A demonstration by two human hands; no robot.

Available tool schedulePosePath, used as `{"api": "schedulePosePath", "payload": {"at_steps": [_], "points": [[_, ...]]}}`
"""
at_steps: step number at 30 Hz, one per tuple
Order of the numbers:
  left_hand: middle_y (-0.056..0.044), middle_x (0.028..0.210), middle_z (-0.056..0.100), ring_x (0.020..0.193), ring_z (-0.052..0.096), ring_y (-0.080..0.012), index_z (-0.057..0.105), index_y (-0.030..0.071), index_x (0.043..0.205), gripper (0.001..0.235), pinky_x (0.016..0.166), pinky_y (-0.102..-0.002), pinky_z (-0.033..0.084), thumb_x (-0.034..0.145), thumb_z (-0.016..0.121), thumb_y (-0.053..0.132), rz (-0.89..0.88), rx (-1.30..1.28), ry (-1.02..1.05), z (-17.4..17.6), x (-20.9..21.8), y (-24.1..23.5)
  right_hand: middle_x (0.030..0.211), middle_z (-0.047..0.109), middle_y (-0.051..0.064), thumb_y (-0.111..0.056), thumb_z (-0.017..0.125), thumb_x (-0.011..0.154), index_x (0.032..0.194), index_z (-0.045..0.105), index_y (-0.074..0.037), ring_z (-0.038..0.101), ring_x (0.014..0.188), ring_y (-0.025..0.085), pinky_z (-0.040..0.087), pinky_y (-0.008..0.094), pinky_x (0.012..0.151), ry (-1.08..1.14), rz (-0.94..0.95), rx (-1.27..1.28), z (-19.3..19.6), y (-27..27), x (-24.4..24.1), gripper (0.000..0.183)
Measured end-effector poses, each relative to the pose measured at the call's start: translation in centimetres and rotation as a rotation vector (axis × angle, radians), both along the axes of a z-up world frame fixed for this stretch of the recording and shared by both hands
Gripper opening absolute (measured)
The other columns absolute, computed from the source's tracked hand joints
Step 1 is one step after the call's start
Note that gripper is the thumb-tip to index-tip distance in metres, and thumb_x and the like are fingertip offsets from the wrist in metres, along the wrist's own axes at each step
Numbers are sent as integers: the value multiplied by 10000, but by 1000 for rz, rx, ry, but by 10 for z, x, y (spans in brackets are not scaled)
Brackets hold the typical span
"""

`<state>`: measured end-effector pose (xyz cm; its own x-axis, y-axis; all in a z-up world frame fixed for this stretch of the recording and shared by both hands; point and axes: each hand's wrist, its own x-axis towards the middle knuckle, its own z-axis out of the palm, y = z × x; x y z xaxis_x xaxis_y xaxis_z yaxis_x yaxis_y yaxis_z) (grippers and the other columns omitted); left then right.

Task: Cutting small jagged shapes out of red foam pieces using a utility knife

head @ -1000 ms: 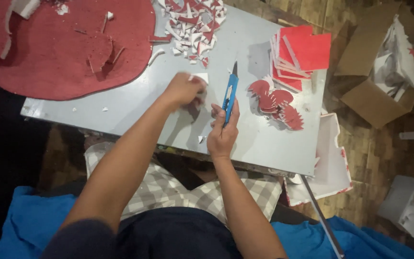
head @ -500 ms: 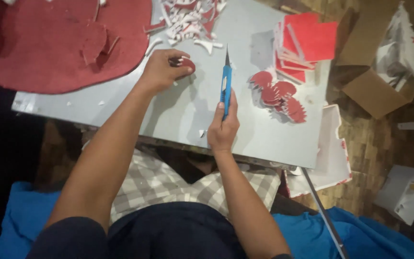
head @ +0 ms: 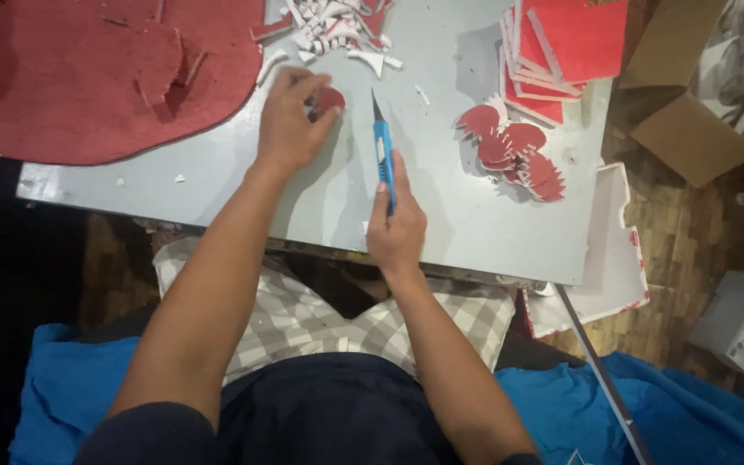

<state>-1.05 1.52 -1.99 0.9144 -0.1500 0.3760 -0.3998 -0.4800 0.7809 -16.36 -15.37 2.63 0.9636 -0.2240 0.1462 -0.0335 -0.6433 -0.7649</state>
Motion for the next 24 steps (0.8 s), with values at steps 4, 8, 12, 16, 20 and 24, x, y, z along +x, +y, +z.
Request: {"api": "schedulePosePath", "payload": {"at_steps": [4,8,12,16,20,24], "points": [[-118,1273,498,1045,489,-328,602,97,1415,528,890,-470,463,943,817,198,61,208,-148,6,-6,-5,986,726,12,-263,432,1114,1551,450,-180,640,795,211,526,351,752,-120,26,-138,-14,7,2,445],[-106,1258,518,1100,518,-356,654,116,1178,288,901,-482,469,922,785,110,81,117,-147,12,-8,-7,806,619,0,-284,386,1113,1567,417,-155,539,678,202,458,363,680,-18,77,-7,0,15,11,473],[-102,1126,595,1092,538,-324,754,87,1028,68,938,-463,425,965,756,112,5,108,-204,-4,0,-3,792,632,-13,-257,396,1121,1554,446,-125,477,591,183,408,353,585,-73,106,-64,-9,17,15,456],[-54,1104,584,1007,479,-322,747,114,1022,57,827,-434,477,968,736,97,25,110,-161,0,-2,-6,843,639,-16,-186,460,1102,1537,480,-157,511,687,200,482,365,759,-124,70,-126,-24,17,11,436],[-63,1127,575,1009,481,-327,757,130,1015,60,821,-440,480,970,719,116,29,129,-165,0,-2,-6,784,596,-32,-148,468,1087,1528,496,-130,500,680,199,437,366,741,-135,78,-188,-30,18,11,442],[-60,1121,575,971,484,-317,762,129,999,58,811,-423,478,968,720,104,29,128,-201,2,-2,-6,740,541,-40,-138,474,1102,1534,495,-133,467,662,192,410,364,703,-184,99,-272,-35,17,11,432]]}}
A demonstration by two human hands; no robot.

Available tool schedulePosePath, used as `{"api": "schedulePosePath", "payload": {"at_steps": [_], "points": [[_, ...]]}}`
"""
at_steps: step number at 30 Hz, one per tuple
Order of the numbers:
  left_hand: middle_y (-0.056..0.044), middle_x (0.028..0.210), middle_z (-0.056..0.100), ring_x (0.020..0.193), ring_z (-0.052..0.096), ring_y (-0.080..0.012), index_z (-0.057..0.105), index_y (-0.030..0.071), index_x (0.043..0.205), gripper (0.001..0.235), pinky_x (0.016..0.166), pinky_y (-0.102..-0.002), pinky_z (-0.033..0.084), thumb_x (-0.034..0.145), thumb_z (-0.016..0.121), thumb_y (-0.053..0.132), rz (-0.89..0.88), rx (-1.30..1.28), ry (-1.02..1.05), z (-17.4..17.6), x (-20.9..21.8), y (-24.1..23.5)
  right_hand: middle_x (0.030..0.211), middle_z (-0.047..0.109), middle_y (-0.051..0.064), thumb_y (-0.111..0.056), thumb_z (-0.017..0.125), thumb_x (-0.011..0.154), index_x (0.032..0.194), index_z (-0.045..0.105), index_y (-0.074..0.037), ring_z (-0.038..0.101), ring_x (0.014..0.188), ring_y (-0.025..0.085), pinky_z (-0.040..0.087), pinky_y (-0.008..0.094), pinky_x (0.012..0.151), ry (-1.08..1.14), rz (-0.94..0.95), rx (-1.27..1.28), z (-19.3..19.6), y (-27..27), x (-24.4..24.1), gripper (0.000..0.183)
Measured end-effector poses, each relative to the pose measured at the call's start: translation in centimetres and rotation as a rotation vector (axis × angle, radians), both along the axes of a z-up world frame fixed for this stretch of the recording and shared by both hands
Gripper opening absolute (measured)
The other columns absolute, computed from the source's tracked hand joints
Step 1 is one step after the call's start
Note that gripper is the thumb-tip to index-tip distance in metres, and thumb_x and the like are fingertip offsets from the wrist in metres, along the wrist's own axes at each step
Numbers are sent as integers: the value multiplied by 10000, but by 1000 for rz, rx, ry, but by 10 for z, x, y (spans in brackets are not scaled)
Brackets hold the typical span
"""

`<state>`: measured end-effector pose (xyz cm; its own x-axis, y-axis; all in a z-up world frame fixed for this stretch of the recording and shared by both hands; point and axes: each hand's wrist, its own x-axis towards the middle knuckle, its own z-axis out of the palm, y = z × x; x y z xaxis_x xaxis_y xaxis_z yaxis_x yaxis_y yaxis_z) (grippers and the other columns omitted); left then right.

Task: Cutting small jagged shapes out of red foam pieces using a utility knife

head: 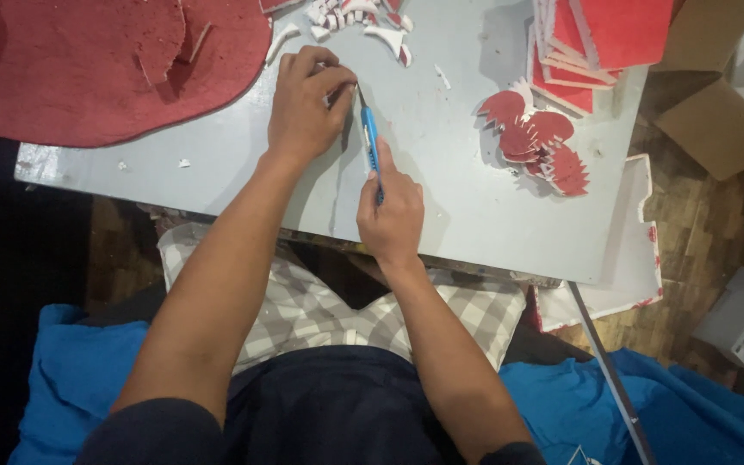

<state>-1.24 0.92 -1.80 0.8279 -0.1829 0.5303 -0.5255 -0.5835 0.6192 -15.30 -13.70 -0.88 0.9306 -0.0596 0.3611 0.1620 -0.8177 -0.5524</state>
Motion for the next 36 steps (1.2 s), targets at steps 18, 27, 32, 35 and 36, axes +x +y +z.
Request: {"api": "schedulePosePath", "payload": {"at_steps": [18,27,32,35,36], "points": [[-66,1131,564,950,490,-322,763,130,1007,65,806,-436,471,954,736,105,9,41,-7,-1,0,-1,698,546,-7,-123,473,1075,1528,474,-109,504,627,243,379,414,665,104,12,-42,8,2,6,453],[-54,1127,558,982,478,-329,760,124,1012,52,748,-424,495,963,755,106,17,25,30,0,-1,-2,725,559,-20,-190,448,1102,1541,472,-137,484,643,226,424,397,754,91,-30,82,5,1,-1,443],[-46,1126,549,973,485,-323,755,151,993,53,770,-418,492,965,735,110,8,31,28,-2,0,-1,706,534,-22,-140,483,1099,1535,485,-108,442,611,213,384,383,685,12,-6,1,-1,0,0,438],[-45,1128,551,976,484,-317,753,155,986,57,772,-418,494,961,729,109,14,30,49,-1,-1,-1,681,518,-19,-136,477,1093,1530,492,-115,433,599,203,375,375,682,26,-7,5,3,1,0,438],[-48,1131,550,980,486,-319,750,159,981,60,784,-425,494,957,729,108,13,28,62,0,-1,-1,694,541,-19,-145,462,1093,1529,489,-124,447,605,202,379,375,689,45,-6,14,5,1,1,438]]}}
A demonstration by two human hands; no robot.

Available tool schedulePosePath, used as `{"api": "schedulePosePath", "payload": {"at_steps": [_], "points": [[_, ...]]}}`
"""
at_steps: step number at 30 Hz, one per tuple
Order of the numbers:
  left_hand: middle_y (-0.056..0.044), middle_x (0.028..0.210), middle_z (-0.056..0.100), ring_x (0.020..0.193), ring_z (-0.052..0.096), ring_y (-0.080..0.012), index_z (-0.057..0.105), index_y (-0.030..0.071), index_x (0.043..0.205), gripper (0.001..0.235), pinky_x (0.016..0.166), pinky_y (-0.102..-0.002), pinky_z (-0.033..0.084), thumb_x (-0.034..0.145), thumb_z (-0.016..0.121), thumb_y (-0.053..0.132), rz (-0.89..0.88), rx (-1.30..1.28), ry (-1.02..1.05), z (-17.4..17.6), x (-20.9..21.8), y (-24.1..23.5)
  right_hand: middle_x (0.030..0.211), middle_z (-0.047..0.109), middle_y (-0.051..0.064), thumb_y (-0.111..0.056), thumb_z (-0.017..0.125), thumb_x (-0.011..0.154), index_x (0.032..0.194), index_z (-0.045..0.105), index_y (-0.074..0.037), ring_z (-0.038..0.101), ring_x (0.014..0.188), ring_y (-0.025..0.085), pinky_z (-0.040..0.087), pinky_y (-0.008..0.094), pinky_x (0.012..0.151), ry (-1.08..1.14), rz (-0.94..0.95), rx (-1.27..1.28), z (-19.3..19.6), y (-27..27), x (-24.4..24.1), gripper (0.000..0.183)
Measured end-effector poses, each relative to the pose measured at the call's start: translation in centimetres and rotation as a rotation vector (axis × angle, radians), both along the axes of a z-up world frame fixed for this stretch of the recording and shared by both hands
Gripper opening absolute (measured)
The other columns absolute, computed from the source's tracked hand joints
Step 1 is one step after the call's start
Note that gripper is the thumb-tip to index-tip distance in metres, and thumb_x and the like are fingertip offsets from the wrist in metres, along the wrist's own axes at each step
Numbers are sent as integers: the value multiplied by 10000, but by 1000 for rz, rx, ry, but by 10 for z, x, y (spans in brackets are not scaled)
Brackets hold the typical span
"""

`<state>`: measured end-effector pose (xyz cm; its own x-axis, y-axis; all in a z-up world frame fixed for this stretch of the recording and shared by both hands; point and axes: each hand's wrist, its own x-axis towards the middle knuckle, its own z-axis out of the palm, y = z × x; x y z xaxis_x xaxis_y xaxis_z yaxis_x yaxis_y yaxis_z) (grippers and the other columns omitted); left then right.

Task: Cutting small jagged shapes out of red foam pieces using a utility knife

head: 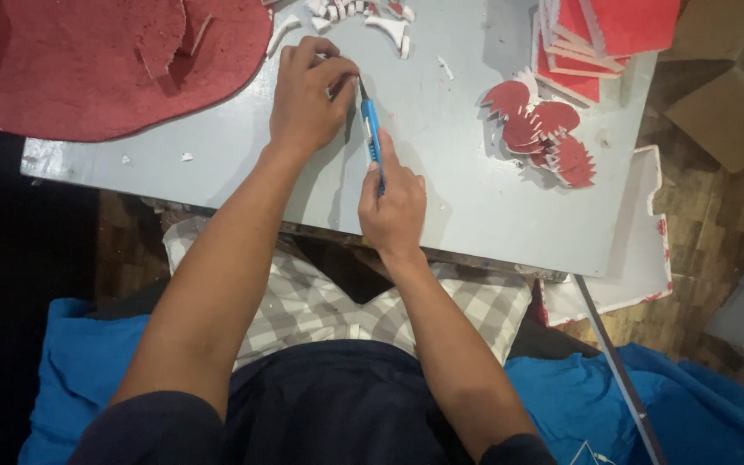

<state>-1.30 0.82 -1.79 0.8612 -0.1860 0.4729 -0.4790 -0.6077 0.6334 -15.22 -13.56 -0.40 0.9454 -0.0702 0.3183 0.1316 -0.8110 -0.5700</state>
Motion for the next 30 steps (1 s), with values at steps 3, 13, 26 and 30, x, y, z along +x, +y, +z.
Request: {"api": "schedulePosePath", "payload": {"at_steps": [3,13,26,30], "points": [[-49,1131,553,983,478,-324,756,152,978,52,793,-430,481,955,723,119,2,2,-4,-3,1,0,696,554,-16,-157,454,1090,1528,486,-122,470,598,225,399,395,709,37,9,11,2,-1,1,441],[-73,1110,566,971,522,-346,760,156,940,24,880,-465,448,919,761,146,-10,-36,-83,-6,7,1,705,641,91,-163,509,1059,1533,489,-149,549,612,367,411,501,654,54,39,-34,17,-7,-14,475],[-119,1220,581,1112,489,-342,547,88,1288,528,906,-444,454,793,725,137,-37,-35,153,11,-3,7,1394,678,74,-264,490,1081,1490,530,-160,716,1036,200,553,325,867,1,-96,238,28,-48,5,424],[-119,1068,543,980,529,-346,607,96,1275,462,903,-454,405,830,687,195,-65,-44,6,16,-7,4,1437,645,82,-310,484,1070,1478,537,-145,682,1210,226,533,332,956,42,-193,377,36,-48,5,444]]}}
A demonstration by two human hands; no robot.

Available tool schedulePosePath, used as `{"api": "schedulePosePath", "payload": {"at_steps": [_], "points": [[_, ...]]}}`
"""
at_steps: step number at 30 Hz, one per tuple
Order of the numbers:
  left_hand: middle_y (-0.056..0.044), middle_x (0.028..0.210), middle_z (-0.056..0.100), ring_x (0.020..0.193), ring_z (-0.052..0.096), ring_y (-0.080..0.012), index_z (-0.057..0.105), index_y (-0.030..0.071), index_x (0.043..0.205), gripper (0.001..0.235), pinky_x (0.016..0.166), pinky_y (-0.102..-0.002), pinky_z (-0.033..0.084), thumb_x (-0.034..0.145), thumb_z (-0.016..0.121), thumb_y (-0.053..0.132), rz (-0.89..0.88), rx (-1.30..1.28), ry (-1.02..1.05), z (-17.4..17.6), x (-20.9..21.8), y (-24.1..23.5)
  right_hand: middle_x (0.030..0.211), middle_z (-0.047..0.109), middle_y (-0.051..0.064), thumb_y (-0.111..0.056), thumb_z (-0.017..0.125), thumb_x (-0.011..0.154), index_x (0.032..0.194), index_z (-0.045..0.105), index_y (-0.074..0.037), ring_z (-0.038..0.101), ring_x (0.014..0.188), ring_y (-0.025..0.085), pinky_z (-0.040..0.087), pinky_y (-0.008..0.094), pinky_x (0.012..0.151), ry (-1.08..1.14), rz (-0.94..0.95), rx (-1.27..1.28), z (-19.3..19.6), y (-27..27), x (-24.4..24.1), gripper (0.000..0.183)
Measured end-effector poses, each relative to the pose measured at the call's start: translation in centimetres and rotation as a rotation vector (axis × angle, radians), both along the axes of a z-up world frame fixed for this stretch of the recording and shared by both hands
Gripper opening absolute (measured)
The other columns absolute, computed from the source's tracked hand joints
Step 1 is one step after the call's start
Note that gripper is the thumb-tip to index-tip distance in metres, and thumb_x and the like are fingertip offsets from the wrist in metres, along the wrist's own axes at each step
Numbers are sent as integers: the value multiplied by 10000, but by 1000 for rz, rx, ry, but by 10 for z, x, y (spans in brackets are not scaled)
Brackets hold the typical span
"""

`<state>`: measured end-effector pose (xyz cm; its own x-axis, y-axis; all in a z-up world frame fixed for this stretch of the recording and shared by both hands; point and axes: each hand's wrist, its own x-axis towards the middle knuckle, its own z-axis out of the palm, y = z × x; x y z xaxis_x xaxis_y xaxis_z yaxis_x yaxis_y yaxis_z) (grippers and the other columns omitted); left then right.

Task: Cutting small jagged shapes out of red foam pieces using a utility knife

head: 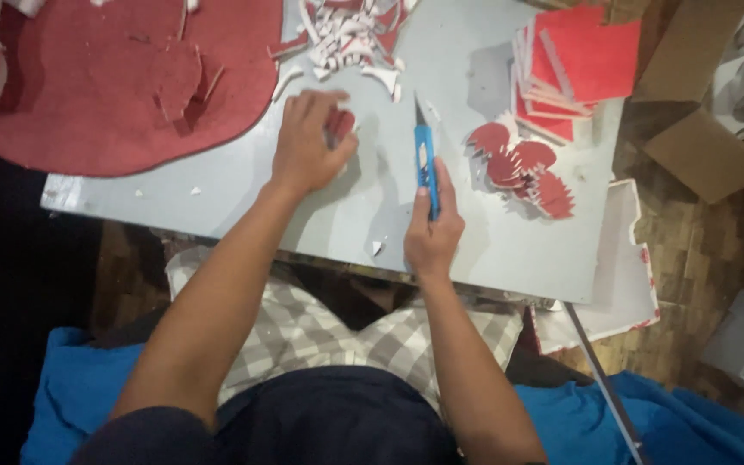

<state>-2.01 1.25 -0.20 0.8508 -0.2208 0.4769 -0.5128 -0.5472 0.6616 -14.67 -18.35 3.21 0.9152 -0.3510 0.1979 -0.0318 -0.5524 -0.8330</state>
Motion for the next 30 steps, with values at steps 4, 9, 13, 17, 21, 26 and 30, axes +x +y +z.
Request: {"api": "schedulePosePath", "payload": {"at_steps": [4,9,13,17,21,26,30], "points": [[-139,1006,614,938,593,-375,710,128,1058,305,847,-483,481,824,712,325,-116,213,-117,-14,-7,-12,1120,772,182,-343,556,1011,1464,599,-302,733,1006,404,560,459,834,-1,-129,-38,8,6,7,457],[-136,1103,627,1026,593,-394,719,135,1136,345,862,-498,489,854,673,327,-192,447,-132,-32,41,-35,942,785,194,-297,537,1016,1441,624,-245,763,825,375,573,465,742,-8,-100,7,4,8,5,437],[-200,1187,601,1084,497,-441,659,54,1213,336,921,-533,458,895,598,140,-175,465,-178,-27,85,-49,1055,748,-1,-315,468,1053,1476,545,-216,544,603,125,477,304,594,67,-40,31,-5,0,3,441],[-126,1141,601,963,529,-375,677,104,1185,301,831,-468,445,952,621,285,-63,499,-340,-32,75,-65,817,683,17,-322,438,1070,1514,493,-205,601,640,147,524,310,638,69,-74,91,-4,-1,4,463],[-134,1291,569,1145,489,-363,629,233,1293,353,869,-481,465,954,576,312,-338,587,-70,-10,49,-68,812,640,5,-306,422,1091,1536,454,-180,614,703,138,548,302,710,27,-60,118,-7,-1,5,464],[-159,1245,571,1109,489,-418,697,172,1279,362,847,-547,479,928,611,150,-176,503,-110,-28,115,-54,822,648,9,-299,424,1093,1537,455,-194,606,691,127,547,285,685,25,-50,118,-6,-1,4,457],[-131,1147,574,1010,451,-360,692,159,1295,385,854,-479,471,930,679,39,-169,345,-370,-5,125,-48,890,690,22,-308,423,1088,1532,461,-211,619,697,139,543,292,686,55,-50,137,-5,-3,5,456]]}}
